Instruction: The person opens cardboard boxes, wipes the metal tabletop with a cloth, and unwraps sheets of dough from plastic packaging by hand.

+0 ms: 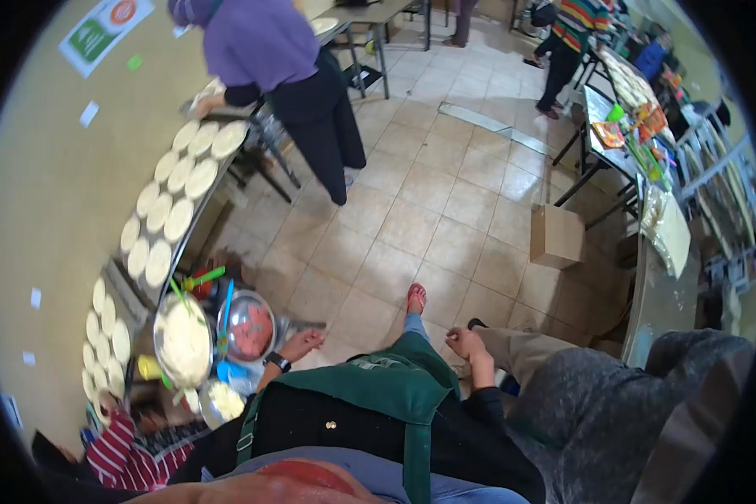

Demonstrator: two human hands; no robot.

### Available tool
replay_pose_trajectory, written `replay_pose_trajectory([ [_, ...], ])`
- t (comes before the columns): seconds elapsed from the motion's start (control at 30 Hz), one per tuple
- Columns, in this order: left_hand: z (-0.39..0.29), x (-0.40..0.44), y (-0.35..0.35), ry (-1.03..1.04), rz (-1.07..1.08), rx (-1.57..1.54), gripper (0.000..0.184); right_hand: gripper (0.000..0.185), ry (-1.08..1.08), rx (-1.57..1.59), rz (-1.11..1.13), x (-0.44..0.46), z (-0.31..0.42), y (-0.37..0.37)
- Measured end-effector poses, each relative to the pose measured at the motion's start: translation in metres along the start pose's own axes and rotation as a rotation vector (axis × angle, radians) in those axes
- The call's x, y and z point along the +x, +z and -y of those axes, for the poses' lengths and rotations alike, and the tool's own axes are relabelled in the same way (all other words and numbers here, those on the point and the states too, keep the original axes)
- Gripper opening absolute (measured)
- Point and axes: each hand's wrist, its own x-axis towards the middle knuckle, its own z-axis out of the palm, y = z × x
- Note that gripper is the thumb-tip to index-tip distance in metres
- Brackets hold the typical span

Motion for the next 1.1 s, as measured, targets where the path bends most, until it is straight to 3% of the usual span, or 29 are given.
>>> replay_pose_trajectory([
  [0.1,0.017,0.065,-0.019,-0.17,0.048,0.102,0.028,0.033,0.117,0.028,0.021,0.039,-0.027,-0.026],
  [0.17,0.074,0.12,-0.036,-0.371,0.233,0.372,0.031,0.035,0.2,0.031,0.044,0.069,-0.035,-0.048],
  [0.27,0.047,0.171,-0.052,-0.449,0.229,0.388,0.031,0.036,0.3,0.043,0.108,0.127,-0.016,-0.107],
  [0.5,-0.054,0.297,-0.095,-0.394,0.039,0.232,0.031,0.034,-0.155,-0.198,-0.059,0.338,0.042,-0.219],
  [0.57,-0.066,0.329,-0.11,-0.402,0.004,0.199,0.031,0.033,-0.2,-0.12,-0.023,0.391,0.08,-0.259],
  [0.67,-0.07,0.374,-0.13,-0.434,-0.001,0.178,0.031,0.033,-0.216,0.382,0.001,0.494,0.074,-0.268],
  [0.77,-0.071,0.424,-0.156,-0.463,0.031,0.191,0.032,0.029,0.027,0.667,-0.157,0.568,0.018,-0.249],
  [0.8,-0.075,0.445,-0.17,-0.464,0.044,0.202,0.032,0.026,-0.013,0.156,-0.471,0.587,-0.025,-0.223],
  [0.83,-0.081,0.464,-0.184,-0.467,0.049,0.209,0.032,0.023,0.073,0.235,-0.53,0.59,-0.058,-0.205],
  [0.87,-0.09,0.484,-0.2,-0.462,0.043,0.211,0.032,0.022,-0.046,-0.376,-0.428,0.598,-0.114,-0.177],
  [0.9,-0.097,0.503,-0.214,-0.459,0.048,0.223,0.032,0.01,-0.029,-0.522,-0.27,0.591,-0.143,-0.161],
  [0.93,-0.104,0.522,-0.229,-0.452,0.039,0.226,0.032,0.01,0.103,-0.414,0.007,0.569,-0.141,-0.163],
  [0.97,-0.112,0.547,-0.243,-0.443,0.027,0.231,0.032,0.01,0.304,-0.149,0.124,0.555,-0.127,-0.177],
  [1.03,-0.133,0.594,-0.271,-0.416,-0.003,0.228,0.033,0.011,0.564,0.169,0.174,0.538,-0.107,-0.199],
  [1.1,-0.155,0.637,-0.294,-0.393,-0.025,0.224,0.033,0.012,0.652,0.303,0.169,0.542,-0.086,-0.218],
])
